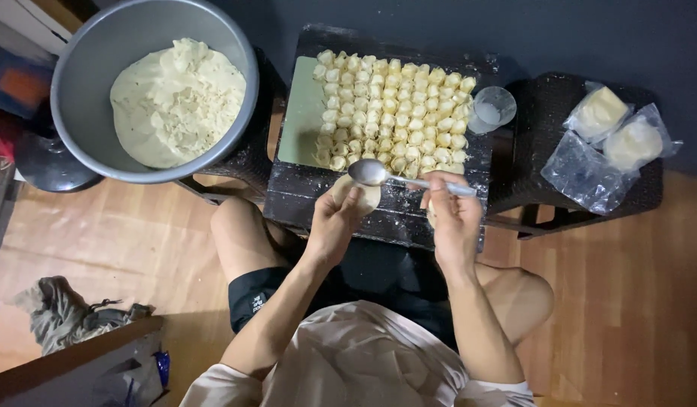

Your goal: A person is preparing small filled pastries by kneading dough, adding filling with a spoon, rolling them into balls, and arranging them on a tray.

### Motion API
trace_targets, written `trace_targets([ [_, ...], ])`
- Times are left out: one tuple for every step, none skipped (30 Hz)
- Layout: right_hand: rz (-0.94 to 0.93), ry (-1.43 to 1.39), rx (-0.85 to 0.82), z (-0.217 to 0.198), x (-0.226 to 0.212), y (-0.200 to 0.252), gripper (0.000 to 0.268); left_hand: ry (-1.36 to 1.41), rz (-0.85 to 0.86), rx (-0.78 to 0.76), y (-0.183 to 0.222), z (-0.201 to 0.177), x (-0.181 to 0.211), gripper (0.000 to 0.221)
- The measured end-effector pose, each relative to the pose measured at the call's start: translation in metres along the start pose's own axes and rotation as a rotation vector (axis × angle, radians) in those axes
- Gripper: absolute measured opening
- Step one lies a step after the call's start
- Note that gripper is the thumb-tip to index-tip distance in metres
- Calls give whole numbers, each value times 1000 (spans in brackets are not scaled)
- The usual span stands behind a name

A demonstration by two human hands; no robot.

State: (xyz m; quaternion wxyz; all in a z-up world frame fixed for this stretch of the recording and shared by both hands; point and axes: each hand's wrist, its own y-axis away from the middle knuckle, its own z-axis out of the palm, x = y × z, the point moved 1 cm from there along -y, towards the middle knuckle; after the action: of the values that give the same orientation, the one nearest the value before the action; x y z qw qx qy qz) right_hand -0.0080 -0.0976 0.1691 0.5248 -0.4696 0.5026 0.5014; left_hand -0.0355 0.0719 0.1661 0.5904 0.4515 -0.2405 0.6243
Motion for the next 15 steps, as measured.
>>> trace_targets([
  [1, 1, 1, -1, -3, 1, 18, 1, -2, 0, 1, 2, 5, 19],
  [-10, 8, 28, -3, -6, 3, 17, -17, 22, -12, 1, 4, 10, 18],
  [-19, 15, 56, -4, -8, 5, 16, -35, 43, -23, 3, 5, 15, 17],
  [-16, 16, 57, -6, -5, 5, 16, -35, 40, -22, 1, -2, 6, 17],
  [-5, -24, 85, -8, -3, 4, 15, 26, 1, 21, -1, -9, -3, 14],
  [5, -65, 114, -10, 0, 4, 14, 88, -39, 65, -3, -15, -12, 11],
  [7, -63, 114, -10, 1, 6, 14, 88, -41, 66, -9, -22, -21, 11],
  [32, -98, 113, -11, 1, 8, 14, 145, -67, 81, -14, -29, -30, 11],
  [57, -134, 112, -11, 2, 10, 14, 202, -93, 96, -19, -35, -39, 11],
  [58, -133, 111, -14, 8, 13, 14, 203, -93, 98, -19, -31, -32, 11],
  [62, -162, 100, -17, 13, 15, 14, 237, -105, 113, -18, -28, -24, 13],
  [66, -190, 89, -19, 18, 18, 14, 272, -117, 128, -17, -24, -16, 14],
  [69, -189, 87, -21, 22, 21, 14, 273, -118, 131, -19, -28, -23, 14],
  [65, -198, 77, -22, 26, 25, 14, 274, -108, 128, -21, -31, -29, 14],
  [58, -208, 68, -23, 29, 27, 15, 275, -96, 123, -24, -35, -35, 14],
])
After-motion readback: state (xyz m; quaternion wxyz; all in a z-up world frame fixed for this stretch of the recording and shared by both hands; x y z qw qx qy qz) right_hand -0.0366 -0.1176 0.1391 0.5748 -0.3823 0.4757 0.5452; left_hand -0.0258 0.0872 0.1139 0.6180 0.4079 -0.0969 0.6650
